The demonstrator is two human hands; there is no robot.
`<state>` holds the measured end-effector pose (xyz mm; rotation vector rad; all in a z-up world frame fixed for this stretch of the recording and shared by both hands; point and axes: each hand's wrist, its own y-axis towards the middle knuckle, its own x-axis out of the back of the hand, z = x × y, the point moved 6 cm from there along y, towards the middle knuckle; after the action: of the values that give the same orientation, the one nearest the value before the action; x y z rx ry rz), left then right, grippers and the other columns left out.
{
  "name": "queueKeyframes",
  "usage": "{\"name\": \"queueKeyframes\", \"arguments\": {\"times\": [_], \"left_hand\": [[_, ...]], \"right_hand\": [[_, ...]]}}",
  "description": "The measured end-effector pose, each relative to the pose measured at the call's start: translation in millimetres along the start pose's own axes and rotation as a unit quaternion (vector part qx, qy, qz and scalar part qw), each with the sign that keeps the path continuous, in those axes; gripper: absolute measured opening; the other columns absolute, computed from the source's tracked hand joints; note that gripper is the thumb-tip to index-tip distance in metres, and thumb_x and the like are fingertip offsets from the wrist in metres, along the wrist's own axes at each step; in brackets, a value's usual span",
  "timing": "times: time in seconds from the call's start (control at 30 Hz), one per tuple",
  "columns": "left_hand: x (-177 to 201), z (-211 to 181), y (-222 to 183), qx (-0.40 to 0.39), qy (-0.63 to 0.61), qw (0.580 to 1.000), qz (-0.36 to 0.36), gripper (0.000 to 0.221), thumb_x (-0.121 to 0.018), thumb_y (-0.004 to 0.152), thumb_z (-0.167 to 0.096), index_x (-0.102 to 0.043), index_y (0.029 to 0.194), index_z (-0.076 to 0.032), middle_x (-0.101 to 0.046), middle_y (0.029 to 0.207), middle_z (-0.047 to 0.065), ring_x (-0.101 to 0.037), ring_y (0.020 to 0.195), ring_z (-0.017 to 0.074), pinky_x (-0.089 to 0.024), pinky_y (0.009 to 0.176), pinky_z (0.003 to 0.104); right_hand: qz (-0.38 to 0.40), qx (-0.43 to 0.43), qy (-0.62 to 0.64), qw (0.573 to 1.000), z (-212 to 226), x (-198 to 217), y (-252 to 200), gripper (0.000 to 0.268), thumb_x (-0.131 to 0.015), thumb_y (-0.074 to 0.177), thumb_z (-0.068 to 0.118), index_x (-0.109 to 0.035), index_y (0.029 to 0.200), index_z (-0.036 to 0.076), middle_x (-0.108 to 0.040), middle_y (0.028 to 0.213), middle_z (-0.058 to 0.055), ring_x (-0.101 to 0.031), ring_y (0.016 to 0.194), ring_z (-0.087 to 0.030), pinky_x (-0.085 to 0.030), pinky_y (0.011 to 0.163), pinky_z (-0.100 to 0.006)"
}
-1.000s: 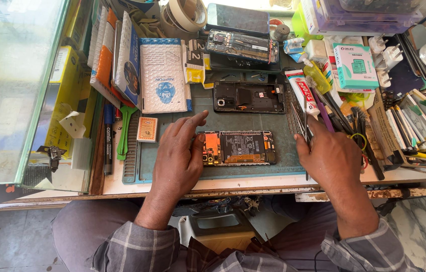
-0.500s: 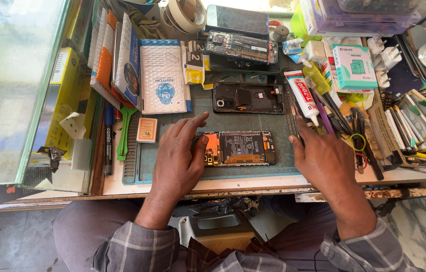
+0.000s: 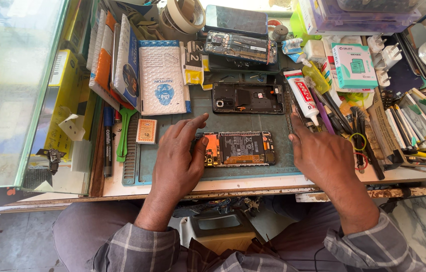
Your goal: The person cleans the edges of a smartphone with a wipe, then uses a metal prying tool to separate the back cover. They carefully pry around the perimeter, detach the cover, and set it aside, exposing the internal components.
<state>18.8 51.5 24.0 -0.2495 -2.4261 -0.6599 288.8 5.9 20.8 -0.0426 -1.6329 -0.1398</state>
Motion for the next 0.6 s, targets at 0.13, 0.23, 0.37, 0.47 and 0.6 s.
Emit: {"name": "queueKeyframes", "arguments": {"times": [0.13, 0.23, 0.37, 0.47, 0.6], "left_hand": [[-1, 0, 1, 0.001, 0.005, 1.0, 0.0, 0.042, -0.062, 0.097, -0.01, -0.059, 0.139, -0.009, -0.068, 0.118, 0.009, -0.063, 0.108, 0.0289, -0.047, 0.095, 0.043], [-2, 2, 0, 0.006, 0.007, 1.0, 0.004, 0.041, -0.061, 0.098, -0.01, -0.059, 0.139, -0.01, -0.068, 0.117, 0.008, -0.063, 0.107, 0.0281, -0.047, 0.095, 0.043], [-1, 1, -1, -0.005, 0.003, 1.0, -0.006, 0.04, -0.06, 0.099, -0.009, -0.059, 0.139, -0.009, -0.068, 0.118, 0.008, -0.063, 0.107, 0.0279, -0.047, 0.095, 0.043], [0, 0, -1, -0.002, 0.01, 1.0, -0.007, 0.041, -0.061, 0.099, -0.012, -0.059, 0.139, -0.01, -0.068, 0.118, 0.007, -0.063, 0.108, 0.0278, -0.047, 0.096, 0.043], [-4, -3, 2, -0.034, 0.08, 0.995, 0.047, 0.06, -0.074, 0.091, -0.036, -0.057, 0.14, -0.006, -0.063, 0.12, 0.013, -0.059, 0.107, 0.0305, -0.044, 0.09, 0.045]], "right_hand": [[-0.003, 0.017, -0.022, 1.0, 2, 1, 1, 0.048, -0.06, 0.097, 0.032, -0.06, 0.143, 0.019, -0.071, 0.067, -0.015, -0.07, 0.06, -0.035, -0.057, 0.056, -0.049], [0.036, -0.017, -0.009, 0.999, -5, -3, 4, 0.045, -0.06, 0.098, 0.029, -0.06, 0.142, 0.017, -0.073, 0.069, -0.013, -0.071, 0.057, -0.033, -0.057, 0.054, -0.049], [-0.023, -0.01, 0.017, 1.0, -4, 5, 5, 0.041, -0.063, 0.096, 0.027, -0.066, 0.136, 0.018, -0.074, 0.073, -0.013, -0.071, 0.058, -0.034, -0.057, 0.056, -0.048], [-0.055, -0.019, 0.049, 0.997, -3, 10, 3, 0.037, -0.065, 0.097, 0.026, -0.07, 0.133, 0.021, -0.075, 0.078, -0.014, -0.072, 0.064, -0.034, -0.057, 0.06, -0.047], [-0.093, 0.068, 0.2, 0.973, -1, 23, -4, 0.035, -0.069, 0.094, 0.022, -0.072, 0.129, 0.017, -0.076, 0.091, -0.013, -0.074, 0.075, -0.029, -0.058, 0.067, -0.043]]}}
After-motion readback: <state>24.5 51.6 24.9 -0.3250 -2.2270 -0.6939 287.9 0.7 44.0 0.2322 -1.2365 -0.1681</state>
